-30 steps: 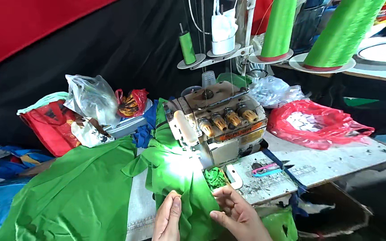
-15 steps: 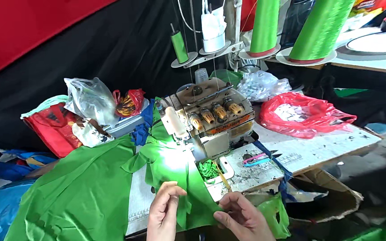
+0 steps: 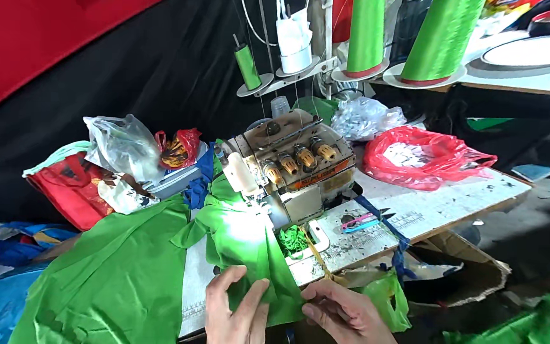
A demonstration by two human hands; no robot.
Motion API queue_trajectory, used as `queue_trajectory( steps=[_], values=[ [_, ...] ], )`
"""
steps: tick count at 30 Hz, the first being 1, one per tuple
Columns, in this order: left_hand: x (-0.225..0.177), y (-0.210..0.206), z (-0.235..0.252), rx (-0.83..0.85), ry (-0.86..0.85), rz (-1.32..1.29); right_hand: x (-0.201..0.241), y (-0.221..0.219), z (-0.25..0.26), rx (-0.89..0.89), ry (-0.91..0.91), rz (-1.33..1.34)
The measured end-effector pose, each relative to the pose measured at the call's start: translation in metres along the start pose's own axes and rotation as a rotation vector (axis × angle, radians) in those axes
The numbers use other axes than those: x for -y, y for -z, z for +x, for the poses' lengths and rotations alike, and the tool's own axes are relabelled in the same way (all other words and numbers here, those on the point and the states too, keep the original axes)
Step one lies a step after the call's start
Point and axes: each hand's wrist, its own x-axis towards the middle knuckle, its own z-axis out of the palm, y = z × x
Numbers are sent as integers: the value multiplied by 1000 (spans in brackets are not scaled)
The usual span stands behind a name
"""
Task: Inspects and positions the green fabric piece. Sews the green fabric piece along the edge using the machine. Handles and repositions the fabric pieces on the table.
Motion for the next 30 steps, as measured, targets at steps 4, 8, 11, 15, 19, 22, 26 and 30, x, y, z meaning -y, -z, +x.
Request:
queue_trajectory(
  steps=[4,8,11,15,19,22,26,30],
  values=[
    [-12,-10,-7,14,-28,-76,0,-2,2,9,-11,29],
    [-15,-24,-17,68,-32,-116,1,-2,3,14,-25,54],
    [-17,-29,-20,84,-22,-143,-1,0,4,18,-15,66],
    [-17,-31,-22,106,-42,-125,1,3,7,9,-47,85],
    [-17,-33,-22,97,-76,-98,5,4,9,24,-88,122],
    [-16,-34,-24,107,-102,-75,4,5,11,11,-108,117],
    [-12,-28,-20,125,-22,-221,6,9,12,13,-151,105],
    [6,-23,8,17,123,-151,12,6,14,47,-103,23]
  ],
)
